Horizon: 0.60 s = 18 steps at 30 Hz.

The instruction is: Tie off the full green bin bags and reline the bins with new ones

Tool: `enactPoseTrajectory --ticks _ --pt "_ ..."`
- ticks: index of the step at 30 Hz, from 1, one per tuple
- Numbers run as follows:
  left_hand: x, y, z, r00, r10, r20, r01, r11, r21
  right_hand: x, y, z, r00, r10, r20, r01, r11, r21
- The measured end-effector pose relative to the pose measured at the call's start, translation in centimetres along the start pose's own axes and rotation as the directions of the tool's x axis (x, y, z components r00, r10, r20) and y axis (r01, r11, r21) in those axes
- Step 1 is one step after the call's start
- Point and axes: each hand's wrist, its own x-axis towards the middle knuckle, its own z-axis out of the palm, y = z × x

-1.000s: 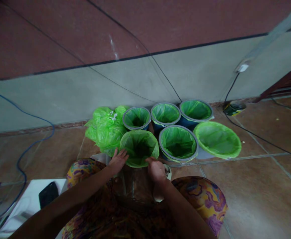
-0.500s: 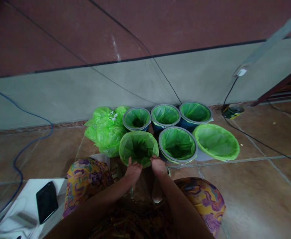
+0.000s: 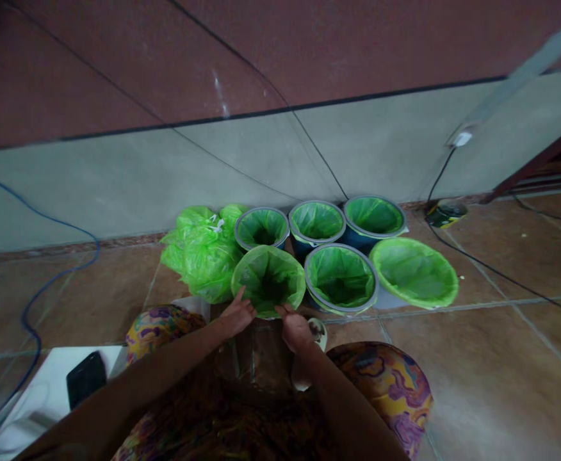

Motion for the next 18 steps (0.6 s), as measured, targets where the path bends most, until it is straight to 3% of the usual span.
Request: enactPoseTrajectory --ticks 3,5,9,14,18 --pt "-0.5 -1.5 -1.1 0.998 -0.052 0.031 0.050 0.997 0.060 -0.6 -0.4 -1.0 0.997 -0.014 -0.076 0.017 0.999 0.035" --pt "-1.0 -1.3 -1.7 0.991 -0.133 0.000 0.133 0.990 0.054 -0.8 -0.2 -1.6 0.996 0.026 -0.085 -0.023 0.999 0.035" --pt "-1.7 1.6 -2.0 0.957 -0.285 -0.063 0.281 0.958 -0.054 -0.8 0.9 -2.0 0.994 0.096 -0.052 -0.096 0.995 -0.007" --pt "-0.6 5.5 -1.5 0.964 -0.262 -0.044 0.246 0.942 -0.229 0.5 1.7 -0.9 0.998 0.064 -0.009 -0.064 0.992 -0.105" --pt "0.8 5.9 -1.1 0.956 -0.292 0.028 0.290 0.928 -0.233 1.6 1.9 0.0 0.998 0.056 0.012 -0.054 0.990 -0.129"
